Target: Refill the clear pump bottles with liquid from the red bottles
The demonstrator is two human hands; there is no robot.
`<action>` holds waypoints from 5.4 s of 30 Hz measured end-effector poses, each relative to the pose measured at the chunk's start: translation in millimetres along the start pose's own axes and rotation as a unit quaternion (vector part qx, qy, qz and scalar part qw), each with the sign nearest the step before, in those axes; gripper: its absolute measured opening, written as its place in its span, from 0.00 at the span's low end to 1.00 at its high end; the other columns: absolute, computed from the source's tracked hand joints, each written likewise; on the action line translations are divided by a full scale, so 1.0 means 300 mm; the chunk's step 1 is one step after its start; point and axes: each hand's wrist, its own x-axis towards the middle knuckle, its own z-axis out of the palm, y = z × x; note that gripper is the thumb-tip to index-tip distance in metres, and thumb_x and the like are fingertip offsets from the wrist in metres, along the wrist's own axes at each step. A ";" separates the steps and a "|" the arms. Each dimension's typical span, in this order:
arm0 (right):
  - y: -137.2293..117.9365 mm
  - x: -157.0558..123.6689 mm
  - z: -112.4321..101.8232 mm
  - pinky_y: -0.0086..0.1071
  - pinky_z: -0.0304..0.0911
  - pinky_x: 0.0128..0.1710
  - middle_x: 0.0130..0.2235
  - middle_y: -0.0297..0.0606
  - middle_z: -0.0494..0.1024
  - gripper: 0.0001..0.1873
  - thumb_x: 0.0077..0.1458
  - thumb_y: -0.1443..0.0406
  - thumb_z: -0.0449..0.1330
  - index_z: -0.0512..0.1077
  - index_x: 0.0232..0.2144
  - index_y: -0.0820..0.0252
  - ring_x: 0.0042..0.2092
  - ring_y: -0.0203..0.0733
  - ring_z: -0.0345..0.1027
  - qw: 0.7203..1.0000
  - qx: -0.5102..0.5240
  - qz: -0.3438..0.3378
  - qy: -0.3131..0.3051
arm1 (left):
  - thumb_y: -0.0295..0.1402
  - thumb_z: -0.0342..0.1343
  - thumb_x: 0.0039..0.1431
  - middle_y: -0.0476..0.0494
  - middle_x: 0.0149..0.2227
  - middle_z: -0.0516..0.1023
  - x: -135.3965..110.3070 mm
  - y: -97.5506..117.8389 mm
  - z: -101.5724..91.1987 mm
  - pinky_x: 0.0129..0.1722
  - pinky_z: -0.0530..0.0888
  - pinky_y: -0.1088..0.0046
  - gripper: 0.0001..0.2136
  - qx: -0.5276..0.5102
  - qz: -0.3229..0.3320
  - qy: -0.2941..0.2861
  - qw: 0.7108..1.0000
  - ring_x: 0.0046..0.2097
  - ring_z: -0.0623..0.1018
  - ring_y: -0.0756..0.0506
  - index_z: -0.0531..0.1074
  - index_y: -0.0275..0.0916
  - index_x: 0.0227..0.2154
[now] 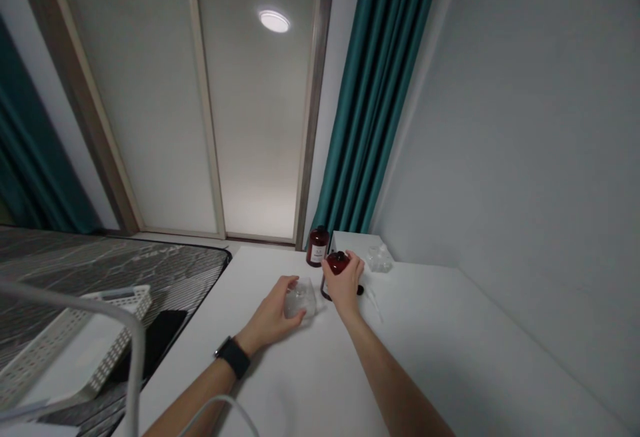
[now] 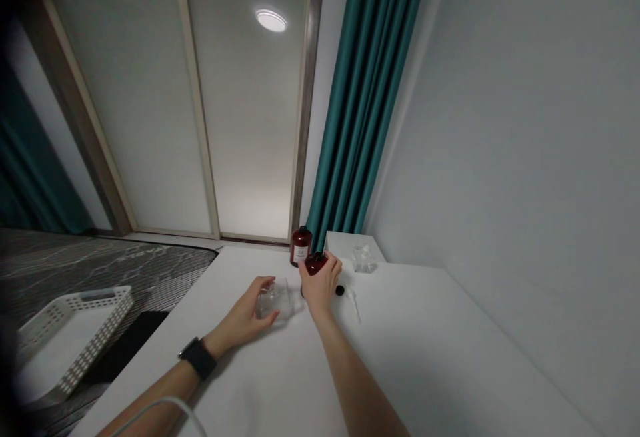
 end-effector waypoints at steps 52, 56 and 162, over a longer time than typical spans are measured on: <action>0.060 -0.159 -0.215 0.52 0.63 0.56 0.55 0.47 0.69 0.37 0.43 0.62 0.64 0.60 0.56 0.55 0.56 0.55 0.65 0.988 0.115 0.004 -0.104 | 0.30 0.65 0.48 0.34 0.56 0.69 -0.006 0.057 0.091 0.60 0.66 0.50 0.32 -0.102 -0.033 -0.102 0.989 0.57 0.70 0.36 0.58 0.39 0.56; 0.054 -0.164 -0.221 0.53 0.62 0.56 0.54 0.48 0.70 0.34 0.45 0.61 0.63 0.60 0.55 0.56 0.56 0.55 0.65 0.991 0.102 -0.007 -0.088 | 0.31 0.68 0.45 0.37 0.52 0.72 -0.006 0.084 0.118 0.57 0.68 0.51 0.32 -0.140 -0.077 -0.069 0.985 0.54 0.73 0.36 0.60 0.39 0.53; -0.126 -0.060 -0.525 0.43 0.70 0.45 0.48 0.42 0.75 0.35 0.42 0.67 0.65 0.64 0.54 0.51 0.46 0.52 0.74 0.871 -0.150 -0.160 -0.440 | 0.45 0.68 0.48 0.38 0.53 0.74 -0.040 0.143 0.085 0.52 0.68 0.56 0.36 0.028 0.022 -0.158 0.987 0.50 0.74 0.34 0.61 0.42 0.58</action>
